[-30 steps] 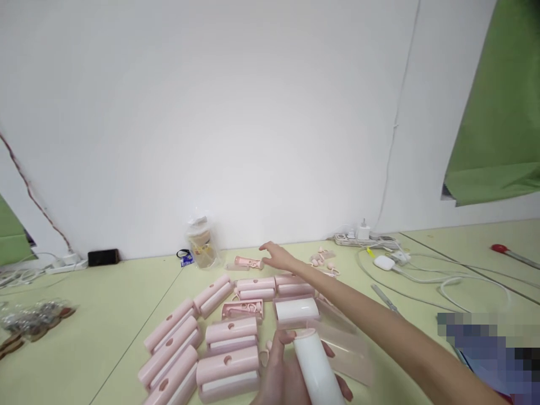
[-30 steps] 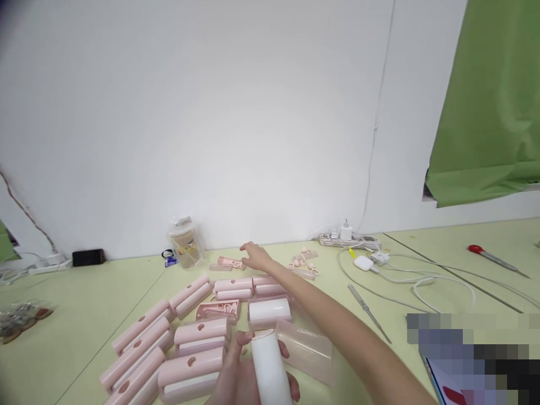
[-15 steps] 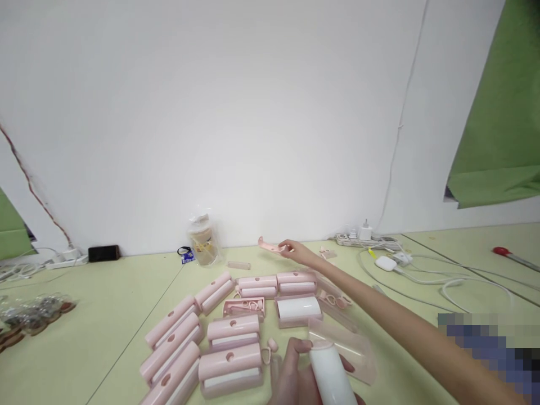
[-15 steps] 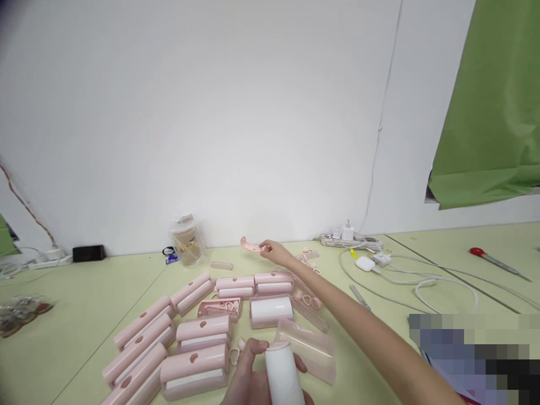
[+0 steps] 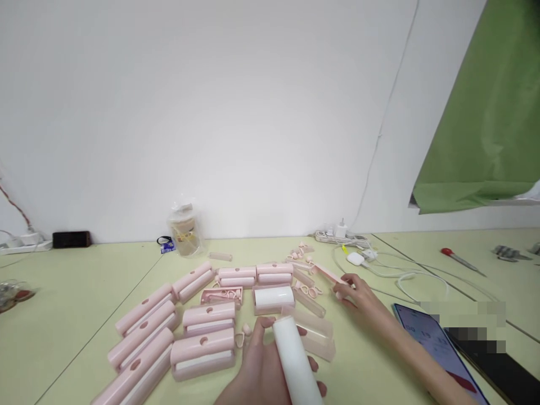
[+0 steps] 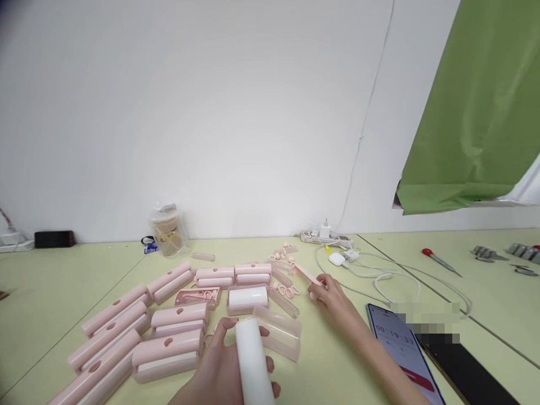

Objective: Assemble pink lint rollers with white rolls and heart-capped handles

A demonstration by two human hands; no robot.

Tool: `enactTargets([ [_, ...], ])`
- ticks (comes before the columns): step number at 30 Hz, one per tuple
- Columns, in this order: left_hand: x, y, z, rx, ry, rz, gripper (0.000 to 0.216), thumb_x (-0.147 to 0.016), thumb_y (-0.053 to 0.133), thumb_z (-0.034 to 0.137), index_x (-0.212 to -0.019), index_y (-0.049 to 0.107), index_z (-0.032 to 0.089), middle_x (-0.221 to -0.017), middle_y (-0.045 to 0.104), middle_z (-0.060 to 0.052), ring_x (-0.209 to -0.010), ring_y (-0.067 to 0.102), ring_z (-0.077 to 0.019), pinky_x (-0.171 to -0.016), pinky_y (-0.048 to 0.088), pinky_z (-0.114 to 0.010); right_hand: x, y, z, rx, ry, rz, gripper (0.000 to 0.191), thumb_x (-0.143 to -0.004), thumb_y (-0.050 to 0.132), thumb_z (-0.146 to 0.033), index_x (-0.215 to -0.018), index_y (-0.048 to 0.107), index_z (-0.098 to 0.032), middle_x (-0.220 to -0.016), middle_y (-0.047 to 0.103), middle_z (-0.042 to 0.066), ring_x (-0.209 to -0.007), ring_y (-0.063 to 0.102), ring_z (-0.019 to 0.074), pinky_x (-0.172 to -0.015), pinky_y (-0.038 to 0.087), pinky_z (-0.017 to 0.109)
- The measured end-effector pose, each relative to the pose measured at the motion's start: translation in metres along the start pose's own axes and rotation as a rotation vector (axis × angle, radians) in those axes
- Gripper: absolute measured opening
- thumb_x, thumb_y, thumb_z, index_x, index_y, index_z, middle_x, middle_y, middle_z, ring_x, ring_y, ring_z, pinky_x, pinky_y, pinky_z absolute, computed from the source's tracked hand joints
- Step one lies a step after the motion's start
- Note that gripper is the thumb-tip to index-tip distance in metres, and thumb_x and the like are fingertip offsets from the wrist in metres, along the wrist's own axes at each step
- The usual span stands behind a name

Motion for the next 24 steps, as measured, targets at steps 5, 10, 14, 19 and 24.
enactTargets([
  [5, 0.002, -0.004, 0.006, 0.032, -0.016, -0.007, 0.049, -0.070, 0.044, 0.062, -0.094, 0.053, 0.021, -0.071, 0.060, -0.008, -0.071, 0.058, -0.0321, -0.063, 0.035, -0.040, 0.008, 0.002, -0.008, 0.024, -0.008, 0.039, 0.021, -0.081, 0.044, -0.029, -0.088, 0.064, -0.030, -0.109, 0.049, 0.011, -0.102, 0.047, 0.0314, -0.072, 0.045, 0.045],
  [10, 0.004, -0.004, 0.011, 0.064, -0.003, -0.052, 0.047, -0.070, 0.047, 0.060, -0.094, 0.054, 0.021, -0.074, 0.060, -0.009, -0.076, 0.058, -0.0336, -0.062, 0.036, -0.041, 0.005, -0.013, -0.015, -0.099, 0.092, 0.190, 0.021, -0.077, 0.051, -0.042, -0.085, 0.060, -0.024, -0.106, 0.046, 0.011, -0.103, 0.048, 0.0294, -0.081, 0.045, 0.045],
  [14, 0.004, -0.001, 0.015, 0.103, 0.063, -0.023, 0.045, -0.071, 0.047, 0.059, -0.092, 0.055, 0.020, -0.073, 0.061, -0.009, -0.075, 0.058, -0.0327, -0.063, 0.036, -0.041, 0.008, -0.019, -0.041, -0.354, 0.242, 0.147, 0.027, -0.082, 0.045, -0.049, -0.076, 0.048, -0.023, -0.081, 0.054, 0.004, -0.082, 0.058, 0.0224, -0.070, 0.052, 0.036],
  [19, 0.004, -0.001, 0.020, 0.191, 0.134, 0.004, 0.048, -0.069, 0.048, 0.061, -0.096, 0.054, 0.021, -0.088, 0.061, -0.013, -0.082, 0.058, -0.0344, -0.066, 0.036, -0.043, 0.016, -0.013, -0.092, -0.802, 0.380, -0.061, 0.025, -0.085, 0.041, -0.050, -0.088, 0.046, -0.026, -0.079, 0.060, 0.002, -0.074, 0.061, 0.0200, -0.071, 0.052, 0.036],
  [24, 0.004, -0.002, 0.024, 0.210, 0.169, -0.080, 0.048, -0.072, 0.048, 0.057, -0.104, 0.051, 0.022, -0.103, 0.058, -0.015, -0.087, 0.057, -0.0340, -0.069, 0.035, -0.043, 0.027, 0.003, -0.133, -0.944, 0.447, -0.208, 0.056, -0.071, 0.061, -0.050, -0.119, 0.042, -0.028, -0.114, 0.057, 0.008, -0.093, 0.061, 0.0244, -0.079, 0.050, 0.039],
])
Point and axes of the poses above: each hand's wrist, its own x-axis away from the middle knuckle, its own y-axis out of the palm, z = x × y, the point moved 2 cm from there along -x, towards the middle knuckle
